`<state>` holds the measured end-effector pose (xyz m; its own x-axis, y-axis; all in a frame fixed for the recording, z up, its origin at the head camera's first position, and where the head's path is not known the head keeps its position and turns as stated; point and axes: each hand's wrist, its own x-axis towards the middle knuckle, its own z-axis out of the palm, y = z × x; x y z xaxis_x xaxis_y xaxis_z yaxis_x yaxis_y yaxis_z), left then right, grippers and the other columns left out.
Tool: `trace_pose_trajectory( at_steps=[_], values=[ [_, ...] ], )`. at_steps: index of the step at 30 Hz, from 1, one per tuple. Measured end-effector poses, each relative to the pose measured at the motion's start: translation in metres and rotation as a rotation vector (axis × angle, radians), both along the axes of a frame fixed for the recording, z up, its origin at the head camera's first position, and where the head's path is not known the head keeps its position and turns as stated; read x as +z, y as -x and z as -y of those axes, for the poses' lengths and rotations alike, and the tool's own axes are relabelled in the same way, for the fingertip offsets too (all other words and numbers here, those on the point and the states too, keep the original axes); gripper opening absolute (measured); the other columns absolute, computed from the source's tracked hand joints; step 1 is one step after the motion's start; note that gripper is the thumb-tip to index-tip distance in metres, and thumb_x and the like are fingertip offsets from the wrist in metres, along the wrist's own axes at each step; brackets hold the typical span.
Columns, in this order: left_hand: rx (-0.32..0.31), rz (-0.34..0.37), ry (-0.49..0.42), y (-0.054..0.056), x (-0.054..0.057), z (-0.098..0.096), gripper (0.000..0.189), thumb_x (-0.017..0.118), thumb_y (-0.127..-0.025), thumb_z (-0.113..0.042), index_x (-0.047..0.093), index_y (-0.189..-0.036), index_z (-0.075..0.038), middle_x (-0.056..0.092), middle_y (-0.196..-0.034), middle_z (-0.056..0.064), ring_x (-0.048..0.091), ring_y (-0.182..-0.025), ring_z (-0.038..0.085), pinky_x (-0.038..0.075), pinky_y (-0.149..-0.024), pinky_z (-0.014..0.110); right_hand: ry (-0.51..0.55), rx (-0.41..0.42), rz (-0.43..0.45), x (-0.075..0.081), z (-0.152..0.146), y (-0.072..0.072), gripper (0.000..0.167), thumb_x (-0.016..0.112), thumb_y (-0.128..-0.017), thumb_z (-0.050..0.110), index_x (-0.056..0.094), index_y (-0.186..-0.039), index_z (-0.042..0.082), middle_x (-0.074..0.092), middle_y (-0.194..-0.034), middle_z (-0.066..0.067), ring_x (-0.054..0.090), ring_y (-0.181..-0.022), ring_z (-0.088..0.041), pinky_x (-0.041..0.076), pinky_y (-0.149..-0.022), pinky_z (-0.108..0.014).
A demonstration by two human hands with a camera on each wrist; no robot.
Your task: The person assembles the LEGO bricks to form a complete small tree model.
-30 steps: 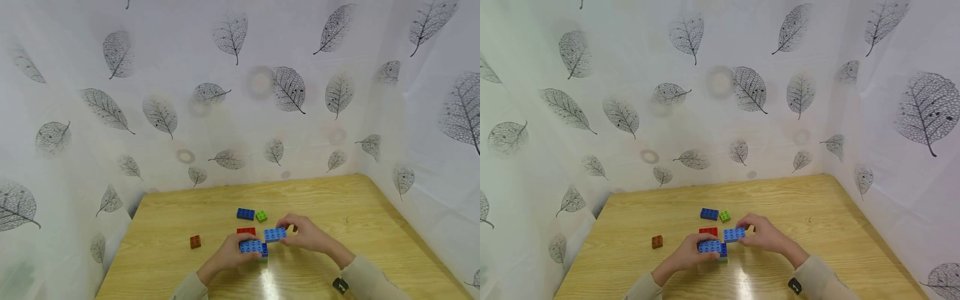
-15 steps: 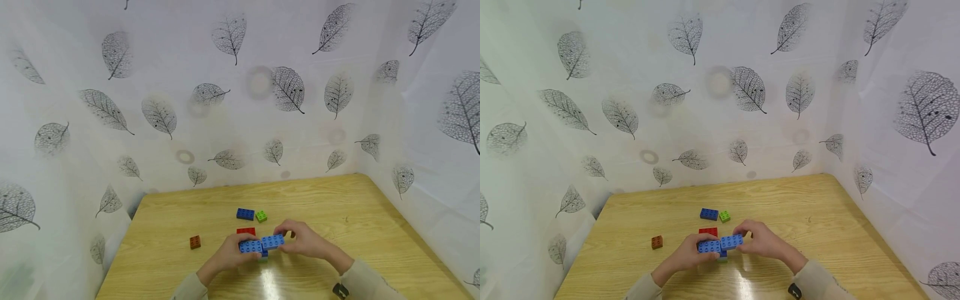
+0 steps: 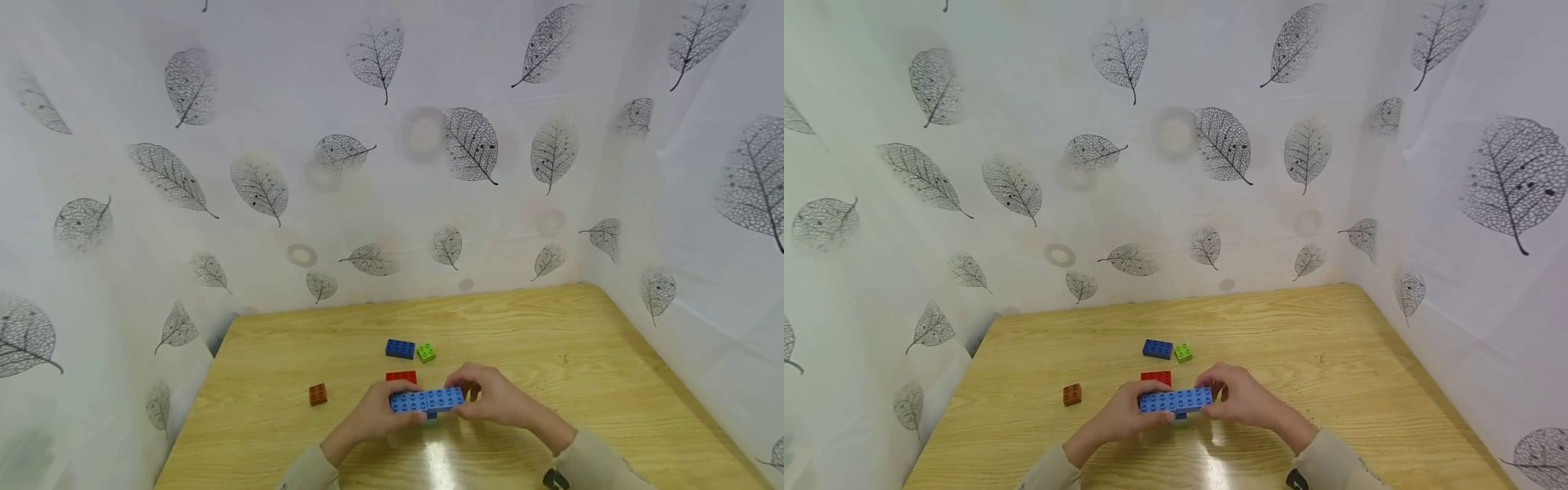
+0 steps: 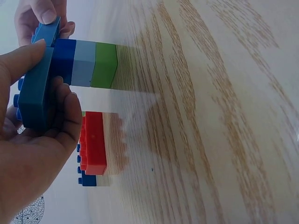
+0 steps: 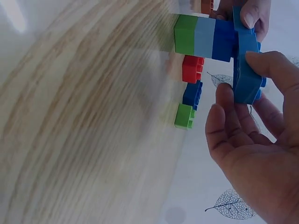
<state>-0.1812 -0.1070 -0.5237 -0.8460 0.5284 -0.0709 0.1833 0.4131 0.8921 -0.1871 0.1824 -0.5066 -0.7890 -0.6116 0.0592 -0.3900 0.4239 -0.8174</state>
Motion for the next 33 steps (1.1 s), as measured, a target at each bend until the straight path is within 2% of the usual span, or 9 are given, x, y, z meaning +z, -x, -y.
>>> trace_pose_trajectory(
  at_steps=[4, 7, 13, 22, 33],
  values=[
    [-0.001, 0.0, -0.005, 0.0, 0.0, 0.0, 0.038, 0.083, -0.092, -0.032, 0.074, -0.126, -0.018, 0.072, -0.119, 0.001, 0.059, -0.095, 0.011, 0.048, -0.083, 0.024, 0.016, -0.015, 0.003, -0.006, 0.006, -0.002, 0.034, 0.082, -0.092, 0.028, 0.072, -0.124, 0.019, 0.063, -0.104, 0.001, 0.059, -0.083, -0.01, 0.054, -0.071, -0.024],
    [-0.005, 0.002, -0.016, 0.0, -0.001, 0.0, 0.037, 0.082, -0.093, -0.032, 0.074, -0.126, -0.017, 0.072, -0.118, 0.002, 0.06, -0.094, 0.01, 0.049, -0.082, 0.024, 0.019, -0.033, -0.001, -0.011, 0.012, -0.003, 0.036, 0.082, -0.093, 0.034, 0.073, -0.125, 0.02, 0.062, -0.103, 0.002, 0.055, -0.08, -0.006, 0.05, -0.069, -0.022],
    [-0.014, -0.004, -0.024, 0.0, -0.002, -0.002, 0.036, 0.082, -0.093, -0.031, 0.074, -0.125, -0.016, 0.072, -0.115, 0.001, 0.061, -0.091, 0.008, 0.049, -0.08, 0.023, 0.036, -0.067, -0.031, -0.017, 0.017, -0.004, 0.035, 0.082, -0.092, 0.038, 0.073, -0.123, 0.023, 0.065, -0.105, 0.004, 0.052, -0.081, -0.004, 0.047, -0.068, -0.021],
    [-0.01, -0.013, -0.016, 0.001, -0.001, -0.001, 0.035, 0.082, -0.093, -0.031, 0.074, -0.124, -0.016, 0.071, -0.114, 0.002, 0.06, -0.09, 0.009, 0.049, -0.079, 0.023, 0.048, -0.067, 0.022, -0.015, 0.019, -0.004, 0.033, 0.084, -0.092, 0.033, 0.073, -0.121, 0.022, 0.066, -0.11, 0.001, 0.055, -0.087, -0.006, 0.048, -0.073, -0.021],
    [-0.001, 0.0, -0.014, 0.0, 0.0, -0.001, 0.034, 0.082, -0.093, -0.031, 0.074, -0.123, -0.017, 0.072, -0.115, 0.001, 0.059, -0.094, 0.012, 0.047, -0.083, 0.024, 0.047, -0.066, 0.019, -0.014, 0.019, -0.002, 0.033, 0.085, -0.09, 0.03, 0.075, -0.119, 0.018, 0.067, -0.107, 0.0, 0.054, -0.085, -0.006, 0.048, -0.072, -0.021]
  ],
)
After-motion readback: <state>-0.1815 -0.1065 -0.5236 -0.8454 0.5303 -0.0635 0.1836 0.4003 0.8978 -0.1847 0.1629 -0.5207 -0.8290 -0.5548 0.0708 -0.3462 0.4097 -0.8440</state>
